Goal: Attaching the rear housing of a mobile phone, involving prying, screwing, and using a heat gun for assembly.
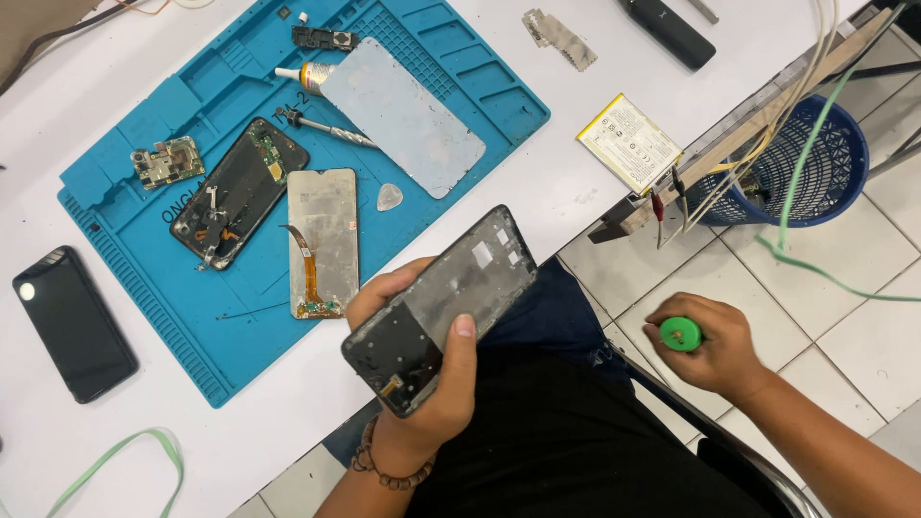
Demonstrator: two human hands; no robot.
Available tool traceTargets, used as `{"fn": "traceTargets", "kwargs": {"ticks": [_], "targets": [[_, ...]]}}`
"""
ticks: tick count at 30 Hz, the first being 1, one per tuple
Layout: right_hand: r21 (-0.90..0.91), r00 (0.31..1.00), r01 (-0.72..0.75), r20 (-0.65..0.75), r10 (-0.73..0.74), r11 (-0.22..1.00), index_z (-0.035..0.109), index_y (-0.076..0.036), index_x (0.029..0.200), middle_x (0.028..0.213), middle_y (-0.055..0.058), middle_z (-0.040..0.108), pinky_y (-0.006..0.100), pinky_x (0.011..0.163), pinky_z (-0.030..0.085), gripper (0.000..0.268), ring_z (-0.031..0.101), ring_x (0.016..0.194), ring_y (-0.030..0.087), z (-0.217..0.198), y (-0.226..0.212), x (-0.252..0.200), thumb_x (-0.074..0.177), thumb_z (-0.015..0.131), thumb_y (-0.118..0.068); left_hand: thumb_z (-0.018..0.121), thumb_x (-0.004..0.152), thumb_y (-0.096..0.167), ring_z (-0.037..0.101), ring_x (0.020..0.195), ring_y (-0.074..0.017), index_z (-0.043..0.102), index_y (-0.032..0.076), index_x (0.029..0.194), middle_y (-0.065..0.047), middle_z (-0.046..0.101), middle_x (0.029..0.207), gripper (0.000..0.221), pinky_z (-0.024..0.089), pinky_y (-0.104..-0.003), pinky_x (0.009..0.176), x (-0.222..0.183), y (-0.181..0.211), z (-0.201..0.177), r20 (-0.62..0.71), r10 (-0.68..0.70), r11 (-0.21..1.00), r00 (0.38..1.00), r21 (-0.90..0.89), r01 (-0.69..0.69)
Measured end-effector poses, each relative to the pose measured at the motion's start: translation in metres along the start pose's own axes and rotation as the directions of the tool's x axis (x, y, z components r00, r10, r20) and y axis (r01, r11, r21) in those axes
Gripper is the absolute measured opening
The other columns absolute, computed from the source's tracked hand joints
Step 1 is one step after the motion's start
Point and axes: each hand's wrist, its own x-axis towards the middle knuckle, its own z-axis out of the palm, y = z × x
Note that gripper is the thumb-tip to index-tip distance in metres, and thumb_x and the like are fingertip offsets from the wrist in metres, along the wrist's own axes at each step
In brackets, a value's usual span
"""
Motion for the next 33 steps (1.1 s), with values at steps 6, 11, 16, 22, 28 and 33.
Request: {"fn": "traceTargets", "kwargs": {"ticks": [6,11,16,22,28,33], "targets": [[0.196,0.997,0.059,-0.051,-0.049,0.979,0.068,-0.006,0.095,0.087,0.008,0.072,0.029,0.071,0.057,0.017,0.069,0.074,0.017,0.004,-0.12,0.095,0.085,0.08,-0.014,0.06,0.097,0.007,0.061,0.124,-0.0348,0.038,0.005,0.133,-0.025,0.055,0.129,0.043,0.057,-0.044,0.106,-0.008,0.003,0.005,0.087,0.08,0.991,0.993,-0.119,-0.069],[0.186,0.995,0.098,-0.015,-0.097,0.978,0.069,-0.005,0.094,0.088,0.008,0.071,0.031,0.075,0.055,0.017,0.068,0.08,0.018,0.013,-0.153,0.137,0.086,0.081,-0.013,0.058,0.099,0.009,0.062,0.121,-0.0368,0.038,0.005,0.132,-0.026,0.053,0.128,0.038,0.059,-0.045,0.104,-0.01,0.006,0.0,0.111,0.128,0.988,0.986,-0.099,-0.117],[0.211,0.996,0.055,0.054,-0.067,0.976,0.068,-0.005,0.087,0.083,0.006,0.071,0.029,0.07,0.052,0.008,0.066,0.076,0.016,0.02,-0.161,0.146,0.088,0.076,-0.006,0.058,0.099,0.009,0.063,0.12,-0.0365,0.04,0.003,0.13,-0.025,0.054,0.127,0.037,0.059,-0.044,0.104,-0.012,0.003,-0.004,0.081,0.138,0.988,0.987,-0.076,-0.132],[0.331,0.933,-0.299,0.298,0.202,0.895,0.071,-0.01,0.078,0.061,0.001,0.068,0.026,0.059,0.05,0.009,0.061,0.057,0.01,0.007,-0.152,0.151,0.085,0.077,-0.012,0.063,0.094,0.013,0.065,0.118,-0.0298,0.045,0.001,0.128,-0.019,0.058,0.126,0.041,0.059,-0.04,0.104,-0.005,0.01,-0.012,0.058,-0.006,0.998,0.998,-0.06,0.01],[0.719,0.926,-0.326,0.374,0.054,0.614,0.064,-0.004,0.074,0.067,0.01,0.061,0.029,0.052,0.047,0.013,0.056,0.052,0.017,0.009,-0.142,0.15,0.086,0.069,-0.006,0.065,0.089,0.012,0.056,0.114,-0.0227,0.046,0.007,0.127,-0.011,0.05,0.125,0.043,0.057,-0.037,0.099,-0.004,0.0,-0.02,-0.035,-0.154,0.969,0.987,-0.202,0.144],[0.673,0.932,-0.335,0.341,0.126,0.659,0.065,-0.001,0.078,0.069,0.012,0.063,0.028,0.05,0.049,0.012,0.056,0.055,0.02,-0.003,-0.125,0.142,0.087,0.072,-0.006,0.068,0.088,0.01,0.054,0.113,-0.0185,0.049,0.008,0.127,-0.008,0.05,0.13,0.044,0.05,-0.032,0.1,0.003,-0.004,-0.033,-0.198,-0.095,0.986,0.976,-0.155,0.065]]}}
